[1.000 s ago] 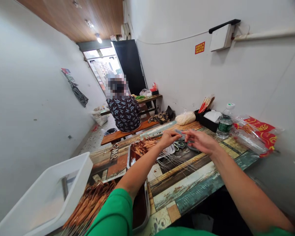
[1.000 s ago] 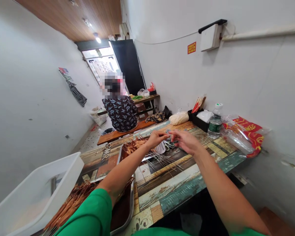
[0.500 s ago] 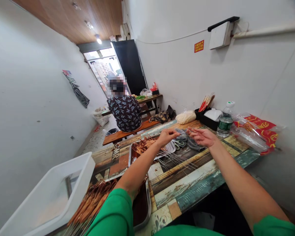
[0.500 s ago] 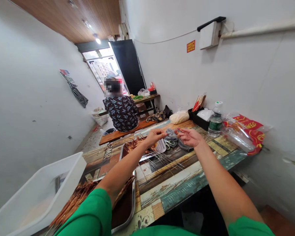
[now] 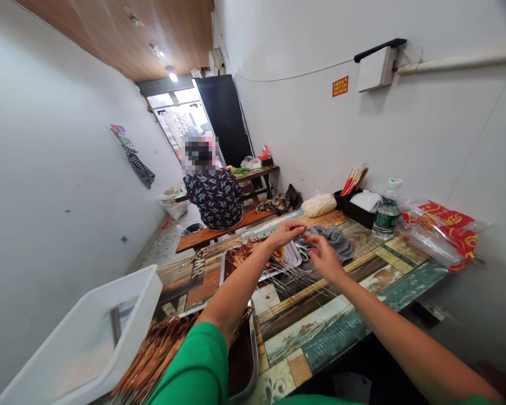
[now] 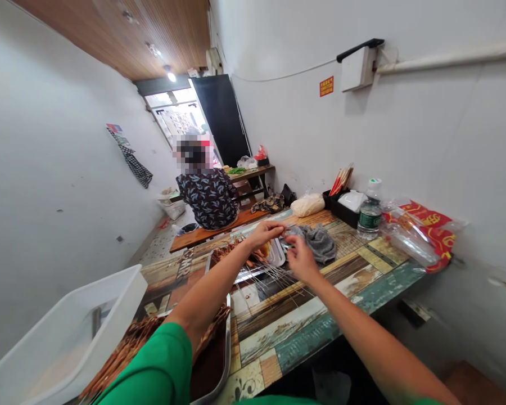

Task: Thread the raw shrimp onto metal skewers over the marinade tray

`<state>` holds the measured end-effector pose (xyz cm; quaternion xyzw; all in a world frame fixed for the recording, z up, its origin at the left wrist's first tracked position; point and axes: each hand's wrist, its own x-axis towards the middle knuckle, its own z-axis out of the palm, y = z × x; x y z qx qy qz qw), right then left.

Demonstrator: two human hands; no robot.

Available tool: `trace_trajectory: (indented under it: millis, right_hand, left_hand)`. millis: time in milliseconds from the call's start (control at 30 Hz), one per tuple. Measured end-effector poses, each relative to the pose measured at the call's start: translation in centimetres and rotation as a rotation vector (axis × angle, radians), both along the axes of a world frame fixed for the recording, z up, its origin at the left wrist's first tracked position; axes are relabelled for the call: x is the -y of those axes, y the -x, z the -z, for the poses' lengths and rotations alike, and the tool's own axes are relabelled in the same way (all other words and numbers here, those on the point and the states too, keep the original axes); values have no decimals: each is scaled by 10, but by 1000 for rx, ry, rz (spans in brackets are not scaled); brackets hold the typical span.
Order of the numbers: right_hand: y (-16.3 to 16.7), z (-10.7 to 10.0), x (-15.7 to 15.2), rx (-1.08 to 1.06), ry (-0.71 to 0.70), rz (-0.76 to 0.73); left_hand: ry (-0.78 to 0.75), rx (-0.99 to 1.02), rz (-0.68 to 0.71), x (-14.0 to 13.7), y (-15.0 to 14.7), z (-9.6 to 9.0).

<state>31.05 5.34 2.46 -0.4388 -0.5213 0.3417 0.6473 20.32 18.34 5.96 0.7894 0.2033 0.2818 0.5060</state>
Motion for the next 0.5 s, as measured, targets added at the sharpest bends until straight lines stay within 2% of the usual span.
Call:
trace_trajectory:
  millis: [67, 233, 333, 500]
  right_hand:
    - [-17, -1, -8, -47, 37, -40]
    - [-49, -28, -18, -29, 132, -74]
    - [-50, -40, -22, 100, 176, -50]
    - [-39, -56, -29, 303, 289, -10]
  left_hand:
    - [-42, -17, -8, 3, 4, -1]
    - [-109, -26, -17, 8, 7, 2]
    - [-126, -66, -8, 13, 7, 1]
    - [-127, -100, -127, 19, 5, -2]
